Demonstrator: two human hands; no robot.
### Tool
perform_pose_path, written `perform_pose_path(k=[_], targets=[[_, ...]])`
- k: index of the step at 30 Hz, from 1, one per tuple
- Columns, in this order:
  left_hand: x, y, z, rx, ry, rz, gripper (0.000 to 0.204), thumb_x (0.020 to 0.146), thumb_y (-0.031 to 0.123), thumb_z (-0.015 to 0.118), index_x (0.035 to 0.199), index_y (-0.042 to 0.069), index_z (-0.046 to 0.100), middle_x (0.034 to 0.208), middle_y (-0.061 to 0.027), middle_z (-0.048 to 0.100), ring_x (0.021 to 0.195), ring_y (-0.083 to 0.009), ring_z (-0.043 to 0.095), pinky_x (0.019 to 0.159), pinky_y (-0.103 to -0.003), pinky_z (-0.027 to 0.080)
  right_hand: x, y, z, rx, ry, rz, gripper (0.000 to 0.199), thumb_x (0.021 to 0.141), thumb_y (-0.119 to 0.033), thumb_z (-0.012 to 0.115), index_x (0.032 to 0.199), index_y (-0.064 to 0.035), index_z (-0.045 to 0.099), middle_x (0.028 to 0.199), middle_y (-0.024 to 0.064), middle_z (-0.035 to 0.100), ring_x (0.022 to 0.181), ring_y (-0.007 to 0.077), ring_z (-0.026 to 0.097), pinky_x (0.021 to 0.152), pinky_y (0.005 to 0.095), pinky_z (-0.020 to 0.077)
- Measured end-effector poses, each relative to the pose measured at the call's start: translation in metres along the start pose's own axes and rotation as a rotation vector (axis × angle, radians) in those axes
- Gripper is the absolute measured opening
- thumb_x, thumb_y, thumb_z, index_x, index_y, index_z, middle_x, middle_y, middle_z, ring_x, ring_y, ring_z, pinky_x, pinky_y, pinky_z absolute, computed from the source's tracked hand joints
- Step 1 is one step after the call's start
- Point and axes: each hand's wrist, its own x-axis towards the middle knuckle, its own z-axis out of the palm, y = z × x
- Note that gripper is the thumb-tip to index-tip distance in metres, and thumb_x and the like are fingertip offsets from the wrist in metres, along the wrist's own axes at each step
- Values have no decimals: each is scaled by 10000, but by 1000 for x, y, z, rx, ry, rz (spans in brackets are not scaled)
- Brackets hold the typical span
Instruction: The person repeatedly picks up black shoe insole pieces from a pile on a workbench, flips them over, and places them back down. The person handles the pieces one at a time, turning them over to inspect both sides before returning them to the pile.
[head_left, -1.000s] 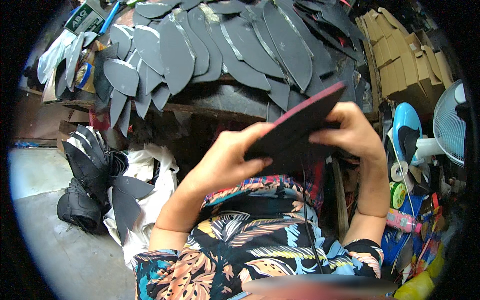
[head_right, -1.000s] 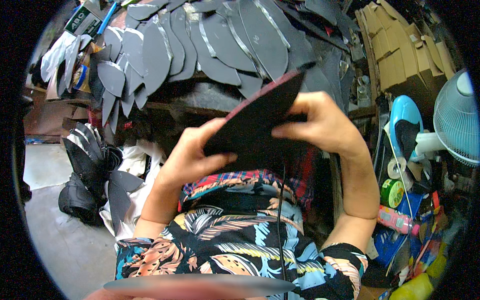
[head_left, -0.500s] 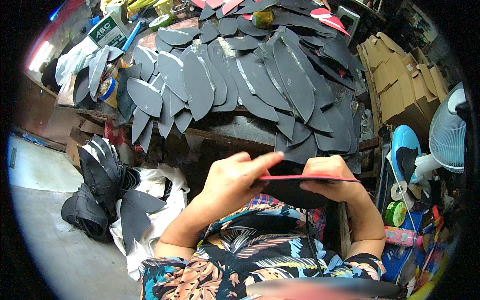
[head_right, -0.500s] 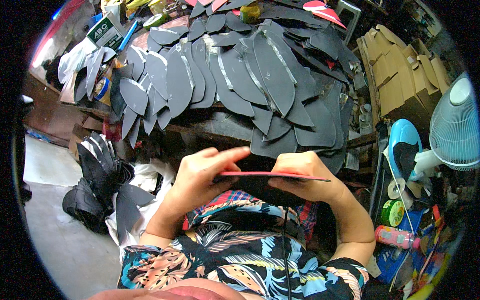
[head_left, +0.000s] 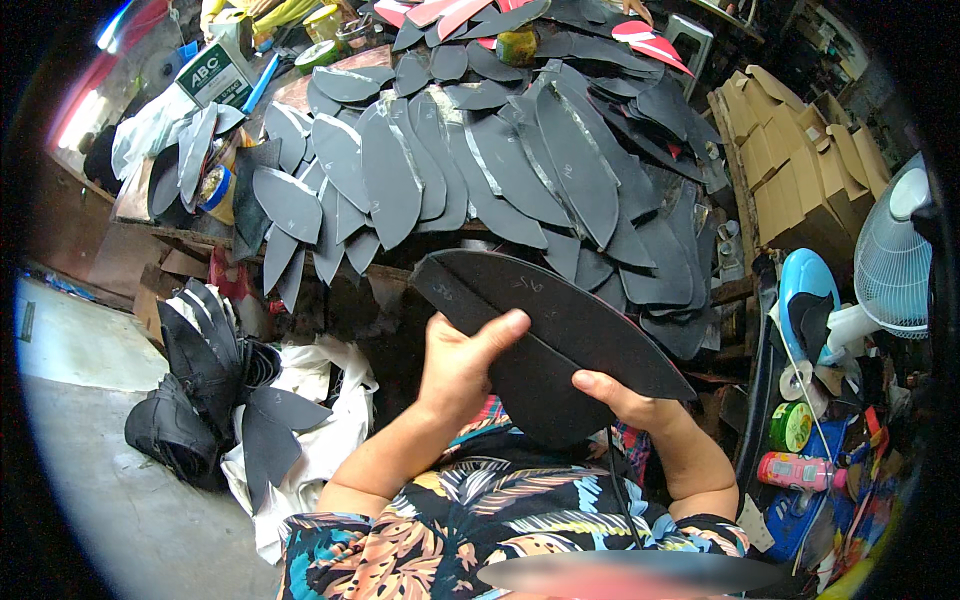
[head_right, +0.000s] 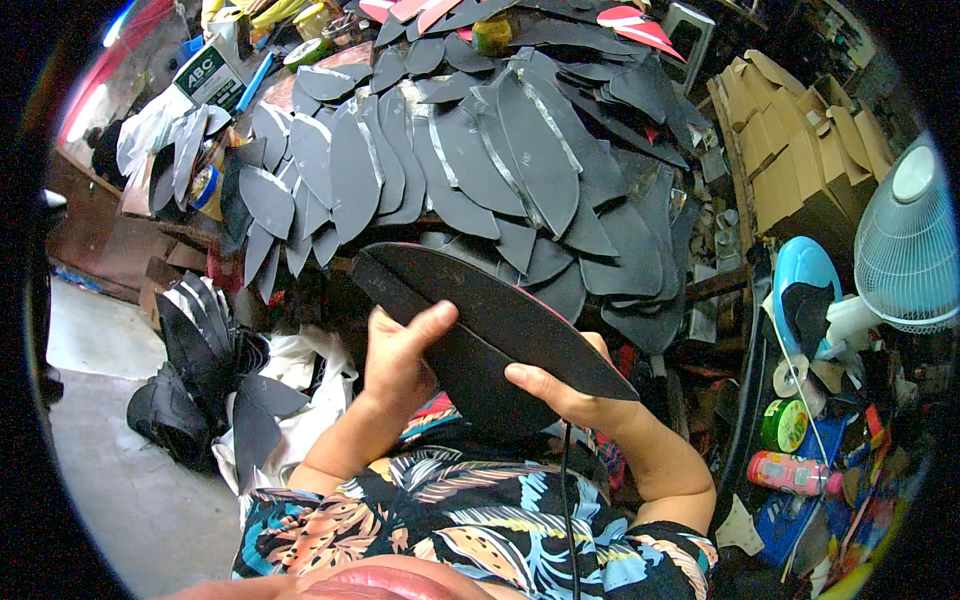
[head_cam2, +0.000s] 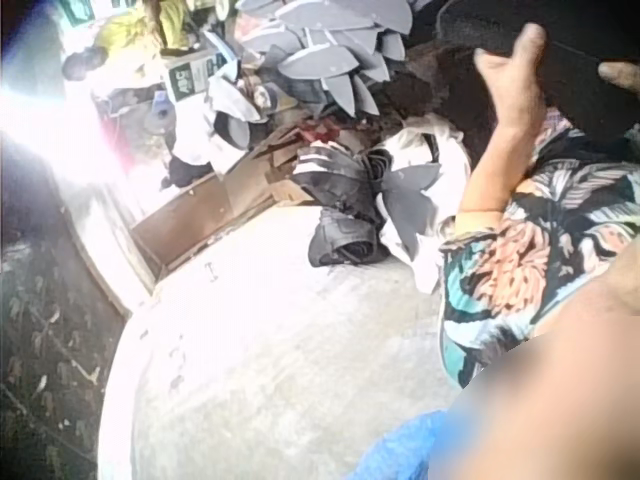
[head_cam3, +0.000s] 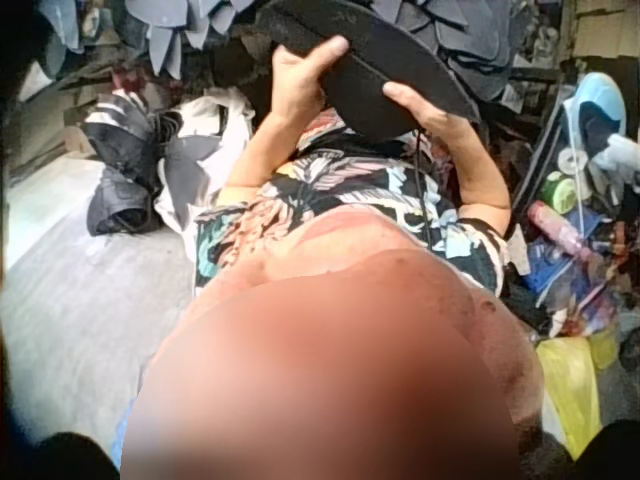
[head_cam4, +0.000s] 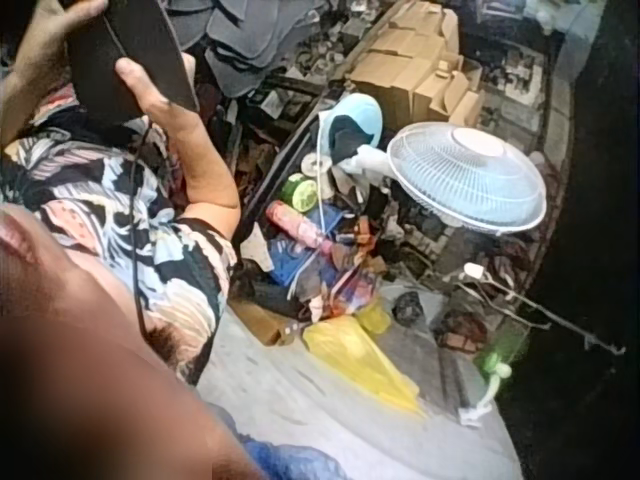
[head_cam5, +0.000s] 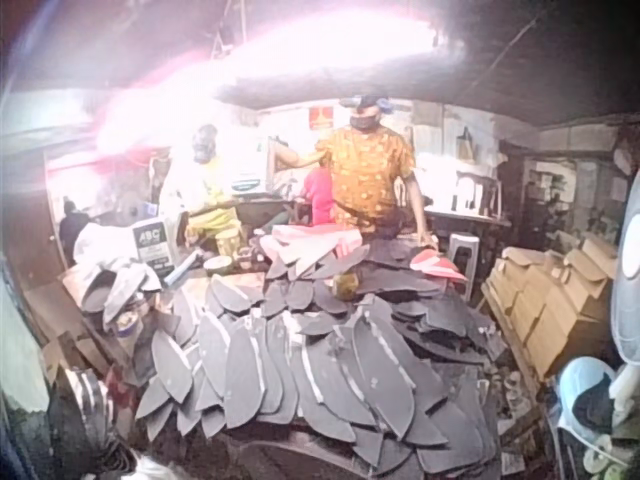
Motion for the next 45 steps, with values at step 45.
perform_pose_path(k=[45], targets=[[111, -6, -6, 1367, -280, 1061, 518, 855, 263, 723, 1305, 48, 581, 1332, -192, 564, 1250, -376, 512, 1057, -459, 434, 103, 47, -94, -326, 497, -73, 487, 852, -233, 789, 1200, 69, 630, 1198, 137, 672, 1052, 228, 640, 946, 350, 495]])
